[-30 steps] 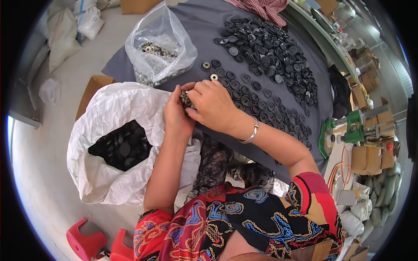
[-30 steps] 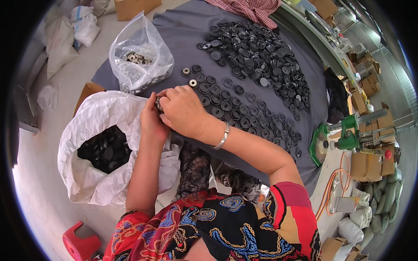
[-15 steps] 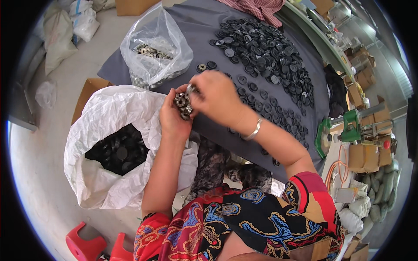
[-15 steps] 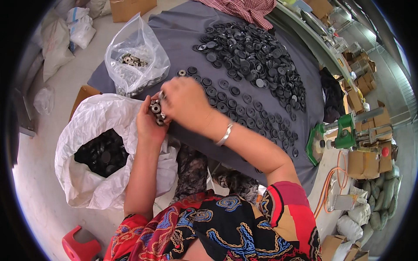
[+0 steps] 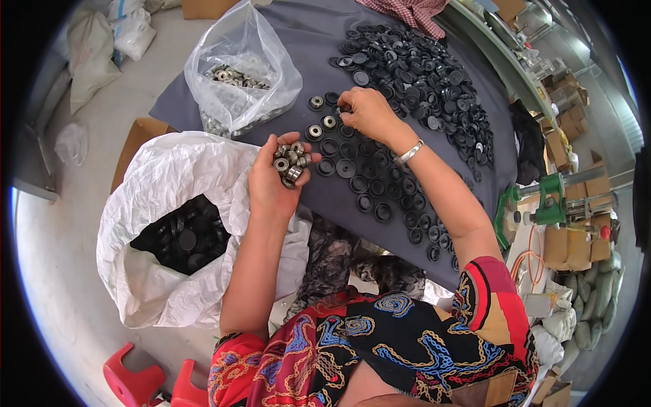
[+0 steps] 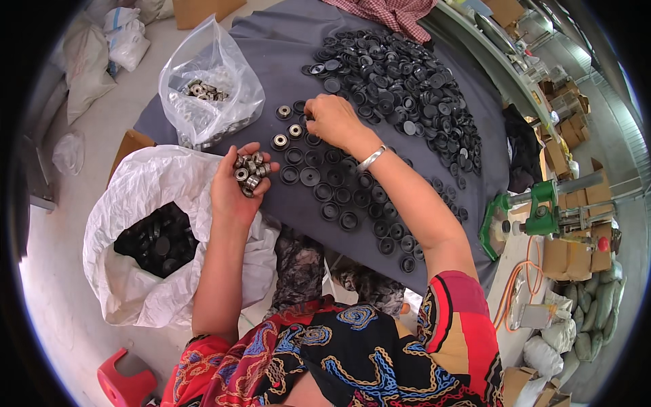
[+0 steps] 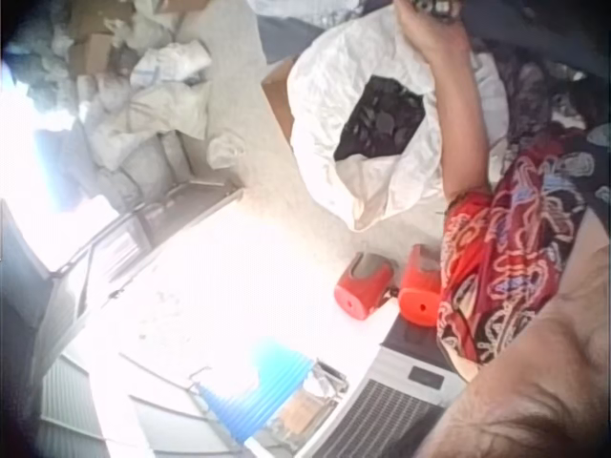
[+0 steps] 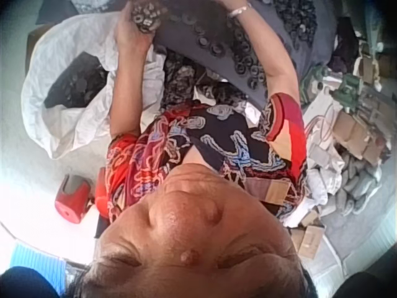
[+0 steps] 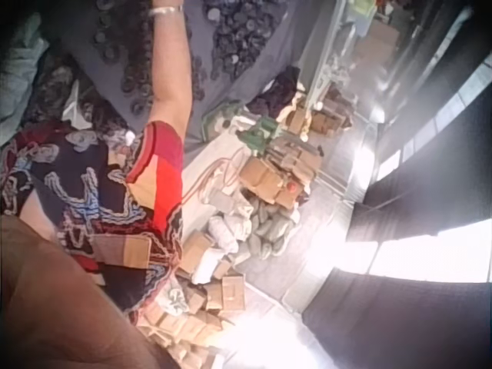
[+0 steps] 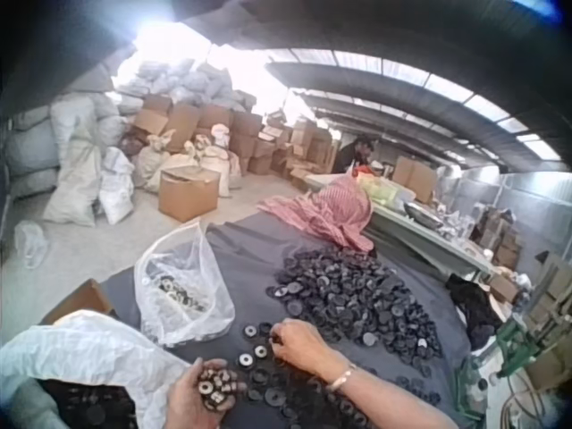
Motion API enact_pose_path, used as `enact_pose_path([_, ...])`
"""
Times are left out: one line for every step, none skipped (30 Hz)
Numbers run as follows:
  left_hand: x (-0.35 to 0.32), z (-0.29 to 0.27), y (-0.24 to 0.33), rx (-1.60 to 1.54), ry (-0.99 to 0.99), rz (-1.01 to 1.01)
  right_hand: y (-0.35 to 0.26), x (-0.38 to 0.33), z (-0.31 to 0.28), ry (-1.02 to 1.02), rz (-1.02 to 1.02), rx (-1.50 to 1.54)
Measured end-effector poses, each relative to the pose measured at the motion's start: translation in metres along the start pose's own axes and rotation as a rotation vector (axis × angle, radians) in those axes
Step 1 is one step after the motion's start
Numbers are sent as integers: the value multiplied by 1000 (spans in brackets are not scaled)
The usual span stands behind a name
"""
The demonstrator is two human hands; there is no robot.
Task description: The person sits at a table in a workshop and assembles buttons by hand. They pick up black plastic button shells and metal shanks, insert the shanks into the shells, and place the completed buttons in a neat row on the table. The process is repetitive, with the person handling the components one at a time.
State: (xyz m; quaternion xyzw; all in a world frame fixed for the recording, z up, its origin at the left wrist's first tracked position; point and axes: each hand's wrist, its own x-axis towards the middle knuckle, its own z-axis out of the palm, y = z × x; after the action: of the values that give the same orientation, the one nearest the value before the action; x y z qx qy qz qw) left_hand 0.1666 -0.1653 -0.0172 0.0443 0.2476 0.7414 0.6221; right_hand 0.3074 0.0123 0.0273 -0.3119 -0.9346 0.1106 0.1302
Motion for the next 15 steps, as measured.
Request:
enact_pose_path([0,1,0,-2,-1,-3,2,1,1,-1,1,2])
enact_pose_path([-1,2,0,-5,-2,-5,3,2,2,-2,2,5])
enact_pose_path([-1,1,0,0,-3,-7,2,3,1,-34,12,-3])
enact_pose_path([-1,0,0,4,-3,-8,1,4,-1,-65,21,-11])
enact_pose_path([-2,0,0,8,-3,-9,-1,5,-3,-96,30,-19])
enact_pose_path([-2,1,0,12,-2,-12,-1,6,-4,-102,14,-36])
enact_pose_path([-2,2,0,15,0,-14,-1,7,-4,-108,-3,-53])
enact_pose_path([-3,3,0,19,2,-16,-2,7,-4,-114,-19,-71])
enact_pose_path([-3,4,0,27,3,-17,-2,8,-4,-122,-19,-80])
enact_pose_path([-3,4,1,36,3,-18,-3,9,-4,-129,-18,-89])
enact_pose_path([-3,4,1,45,2,-20,-3,9,-4,-136,-16,-98])
enact_pose_path([-3,5,1,49,2,-25,-3,10,-5,-151,-15,-98])
enact_pose_path([-3,6,1,54,1,-32,-2,11,-5,-165,-12,-98])
enact_pose_path([-3,6,0,59,-1,-39,-1,10,-5,-178,-8,-99])
enact_pose_path([-3,4,1,54,-14,-42,-5,10,-7,-97,-77,-179])
